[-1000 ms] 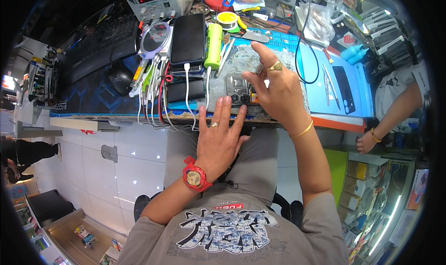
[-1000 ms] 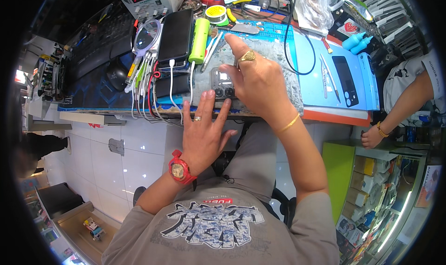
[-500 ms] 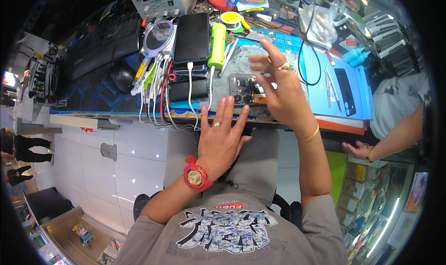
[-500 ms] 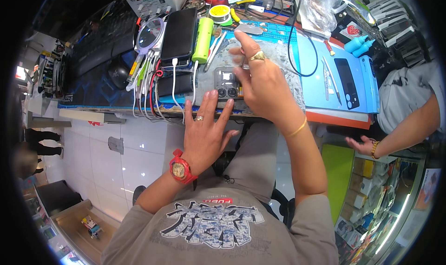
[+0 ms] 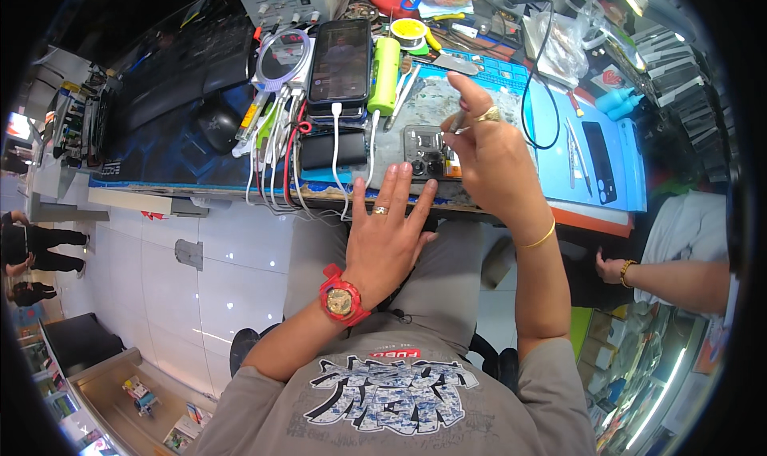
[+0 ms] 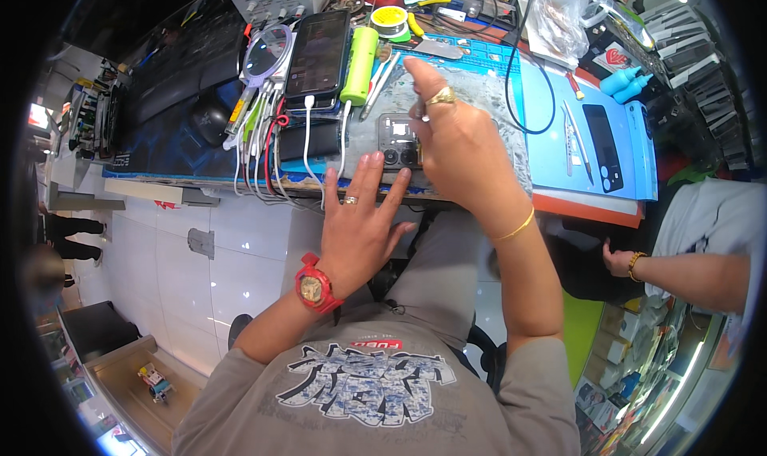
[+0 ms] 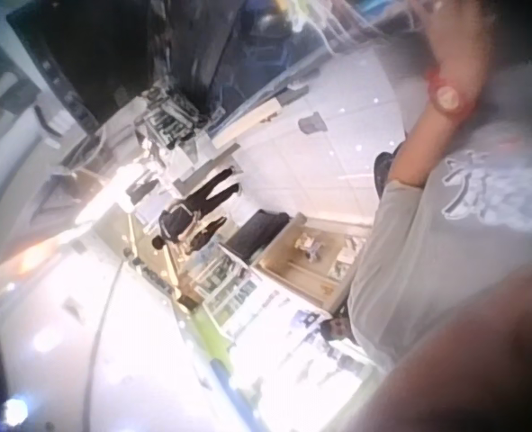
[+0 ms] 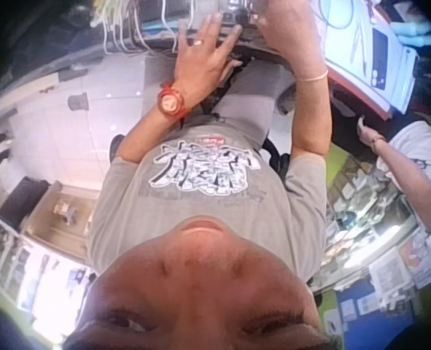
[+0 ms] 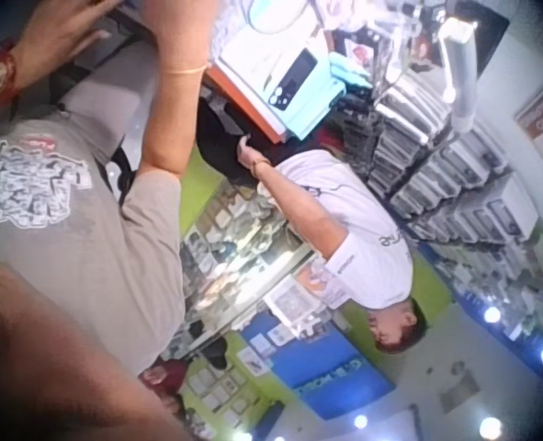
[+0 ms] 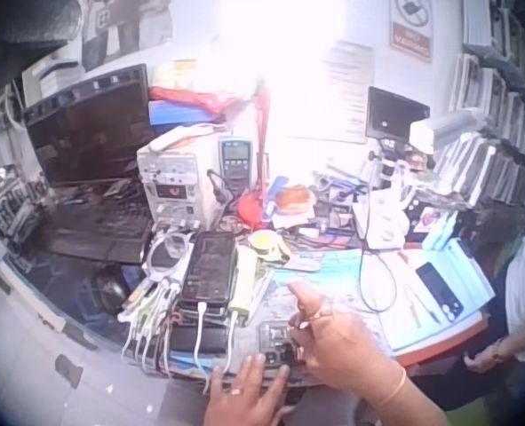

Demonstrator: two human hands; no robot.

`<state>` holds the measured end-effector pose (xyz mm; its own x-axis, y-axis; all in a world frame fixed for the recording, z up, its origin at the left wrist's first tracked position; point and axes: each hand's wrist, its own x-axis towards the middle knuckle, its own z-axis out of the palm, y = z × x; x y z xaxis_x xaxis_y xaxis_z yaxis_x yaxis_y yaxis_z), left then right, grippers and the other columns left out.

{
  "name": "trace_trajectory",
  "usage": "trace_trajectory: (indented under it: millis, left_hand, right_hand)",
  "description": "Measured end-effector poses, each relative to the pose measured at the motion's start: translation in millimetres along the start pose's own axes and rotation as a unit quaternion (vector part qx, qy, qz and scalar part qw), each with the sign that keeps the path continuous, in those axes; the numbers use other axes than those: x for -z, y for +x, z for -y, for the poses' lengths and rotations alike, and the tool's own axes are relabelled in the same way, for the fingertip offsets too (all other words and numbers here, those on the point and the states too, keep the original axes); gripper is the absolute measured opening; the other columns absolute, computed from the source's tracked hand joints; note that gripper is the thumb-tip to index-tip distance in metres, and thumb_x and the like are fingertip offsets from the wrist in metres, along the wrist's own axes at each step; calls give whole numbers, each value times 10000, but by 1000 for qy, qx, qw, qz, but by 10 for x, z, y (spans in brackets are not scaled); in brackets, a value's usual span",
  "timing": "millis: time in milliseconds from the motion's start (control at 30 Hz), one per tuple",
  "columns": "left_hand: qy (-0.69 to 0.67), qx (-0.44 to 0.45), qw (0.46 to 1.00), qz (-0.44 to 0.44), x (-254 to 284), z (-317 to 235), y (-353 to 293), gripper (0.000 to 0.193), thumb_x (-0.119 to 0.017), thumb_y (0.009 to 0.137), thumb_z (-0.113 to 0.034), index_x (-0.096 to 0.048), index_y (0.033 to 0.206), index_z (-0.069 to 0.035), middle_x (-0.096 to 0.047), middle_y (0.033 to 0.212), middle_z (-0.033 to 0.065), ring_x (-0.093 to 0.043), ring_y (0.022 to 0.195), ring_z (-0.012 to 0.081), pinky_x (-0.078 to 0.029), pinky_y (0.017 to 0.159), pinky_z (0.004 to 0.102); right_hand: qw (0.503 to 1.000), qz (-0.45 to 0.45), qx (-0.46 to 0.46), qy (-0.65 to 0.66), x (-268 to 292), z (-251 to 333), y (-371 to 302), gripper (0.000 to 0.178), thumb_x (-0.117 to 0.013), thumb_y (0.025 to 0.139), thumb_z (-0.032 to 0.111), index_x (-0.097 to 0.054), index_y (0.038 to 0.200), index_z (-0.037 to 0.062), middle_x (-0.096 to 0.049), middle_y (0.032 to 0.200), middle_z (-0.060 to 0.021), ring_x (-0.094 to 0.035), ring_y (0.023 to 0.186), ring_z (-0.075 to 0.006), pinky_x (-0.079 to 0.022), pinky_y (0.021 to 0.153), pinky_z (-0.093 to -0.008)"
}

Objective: The person holds a disassembled mobile phone and uses a thin metal tool to scrape and clean the internal edges of the device's housing on a workbench.

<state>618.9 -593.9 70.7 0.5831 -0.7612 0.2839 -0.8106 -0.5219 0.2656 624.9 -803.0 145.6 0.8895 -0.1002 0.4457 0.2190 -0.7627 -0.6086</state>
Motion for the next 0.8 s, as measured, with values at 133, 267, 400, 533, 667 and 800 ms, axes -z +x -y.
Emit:
trace_trajectory:
  millis: [133, 267, 400, 533, 667, 800]
  left_hand:
    - [-4, -1, 1000, -4, -25, 5, -6, 852, -814, 904, -402, -459, 1638, -155, -355, 1688, 261, -345, 1585, 394, -232, 1230, 727]
    - [-1, 3, 1000, 2, -13, -14, 15, 852, -815, 902, -404, -463, 1637, -155, -365, 1686, 260, -346, 1586, 388, -236, 1230, 725]
    - [3, 4, 1000, 5, -5, -14, 14, 843, -813, 903, -409, -474, 1630, -150, -371, 1685, 262, -343, 1588, 388, -229, 1235, 722]
    - [5, 5, 1000, 3, -17, -16, 13, 841, -811, 904, -416, -477, 1627, -146, -370, 1687, 261, -339, 1591, 386, -219, 1243, 715]
    - [8, 7, 1000, 3, -24, -24, 11, 847, -807, 907, -425, -470, 1634, -151, -369, 1687, 258, -337, 1592, 385, -217, 1246, 713]
    - [7, 6, 1000, 4, -17, -20, 8, 849, -803, 911, -430, -464, 1641, -160, -365, 1690, 256, -337, 1592, 386, -216, 1246, 714]
  right_hand:
    - [1000, -28, -1, 12, 0, -60, 66, 671, -728, 924, -45, -451, 1531, 24, -763, 971, -175, -766, 851, -324, -593, 795, -401]
    - [991, -87, -35, 91, -174, -167, 194, 637, -733, 966, -34, -436, 1529, -37, -788, 1005, -130, -769, 878, -154, -606, 810, -281]
    - [990, -93, -44, 93, -293, -209, 251, 634, -731, 974, -26, -431, 1532, -41, -787, 999, -127, -772, 890, -154, -609, 805, -284]
    - [989, -115, -23, 95, -369, -249, 285, 623, -723, 951, -31, -455, 1512, -8, -764, 929, -139, -773, 817, -232, -602, 747, -335]
    - [990, -125, -3, 60, -443, -384, 309, 629, -724, 937, -31, -461, 1508, -2, -755, 900, -156, -777, 790, -283, -600, 724, -358]
    - [983, -152, -26, 99, -382, -393, 289, 625, -731, 952, -16, -455, 1513, -9, -766, 927, -150, -781, 815, -242, -608, 750, -339]
